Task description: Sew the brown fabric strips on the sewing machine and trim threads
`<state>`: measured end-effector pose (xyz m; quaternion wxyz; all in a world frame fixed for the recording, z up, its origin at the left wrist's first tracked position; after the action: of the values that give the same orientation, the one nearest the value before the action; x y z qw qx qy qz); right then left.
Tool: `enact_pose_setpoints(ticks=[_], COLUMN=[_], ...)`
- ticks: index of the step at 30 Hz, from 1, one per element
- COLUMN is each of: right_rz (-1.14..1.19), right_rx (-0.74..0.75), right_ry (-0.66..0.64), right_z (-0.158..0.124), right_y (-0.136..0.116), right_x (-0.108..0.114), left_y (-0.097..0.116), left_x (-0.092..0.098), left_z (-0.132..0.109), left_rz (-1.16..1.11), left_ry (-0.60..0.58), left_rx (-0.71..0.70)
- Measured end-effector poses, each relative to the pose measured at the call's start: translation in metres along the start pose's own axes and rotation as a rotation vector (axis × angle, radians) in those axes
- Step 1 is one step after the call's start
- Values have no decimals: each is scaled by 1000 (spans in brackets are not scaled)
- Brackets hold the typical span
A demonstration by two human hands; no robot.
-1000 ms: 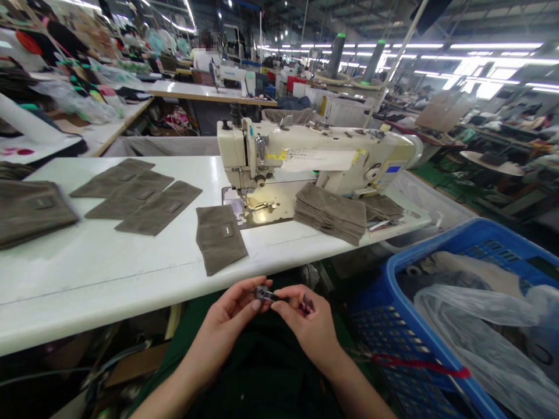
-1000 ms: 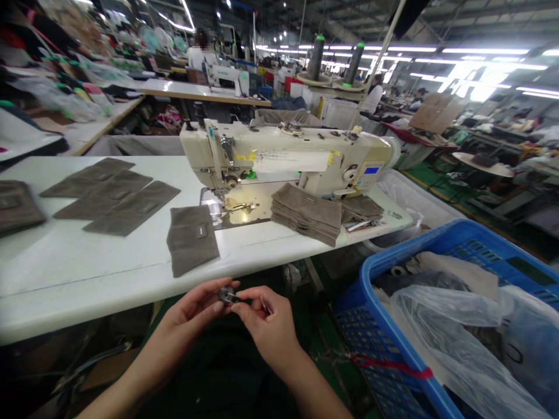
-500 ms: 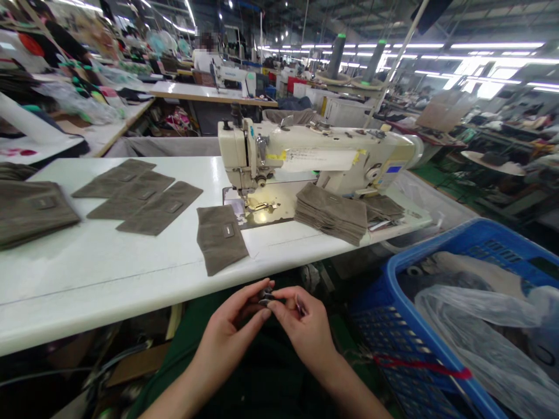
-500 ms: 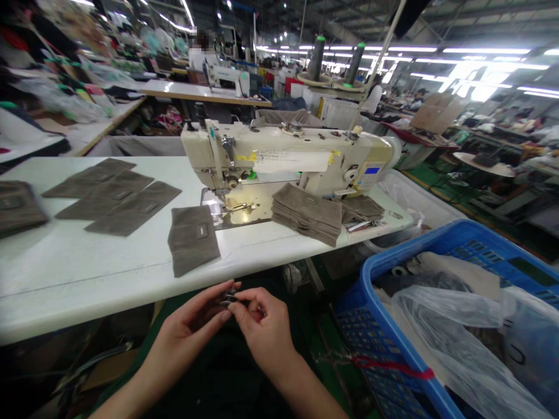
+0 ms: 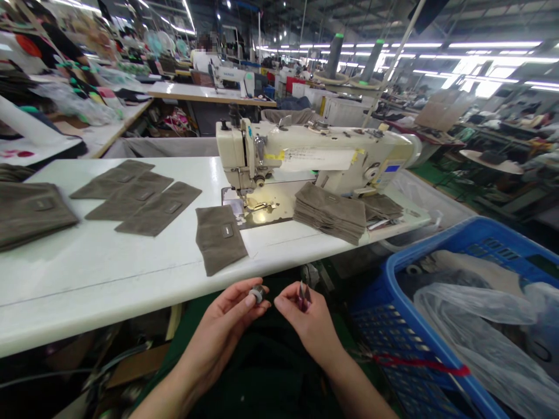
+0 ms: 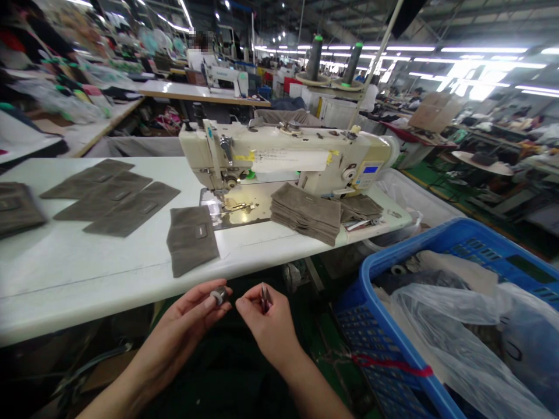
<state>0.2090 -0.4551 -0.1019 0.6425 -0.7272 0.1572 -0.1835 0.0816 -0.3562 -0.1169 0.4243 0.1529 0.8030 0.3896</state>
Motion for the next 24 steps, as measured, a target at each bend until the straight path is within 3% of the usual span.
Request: enact_pose_setpoints(ticks=[5, 10, 13, 19, 24], right_rz=[32, -31, -66, -1, 202], right_rx=[-15, 66, 8, -31, -120], right_ry=[46, -98, -133, -160, -280], right_z=[5, 14, 19, 17, 10], right_y=[-2, -17, -12, 3, 17], right_x=[6, -3, 0, 16, 20], left_y=[-3, 2, 14, 28, 45], left_x=[-6, -9, -3, 1, 0], left_z=[0, 0, -1, 2, 8], left_rz=[148, 361, 364, 172, 221], left_ry=[-73, -111, -67, -72, -11], left_rx=[5, -32, -68, 95, 33])
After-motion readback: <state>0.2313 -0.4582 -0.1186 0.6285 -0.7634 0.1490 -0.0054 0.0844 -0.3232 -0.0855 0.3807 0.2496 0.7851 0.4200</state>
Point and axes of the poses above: each hand's wrist, its own z-axis towards the middle knuckle, its own x-axis out of the back of the hand, y = z × x, the point moved 6 cm from there along z, towards the middle knuckle, and after that the axes turned 10 degrees about -y, right-handed, at the moved point
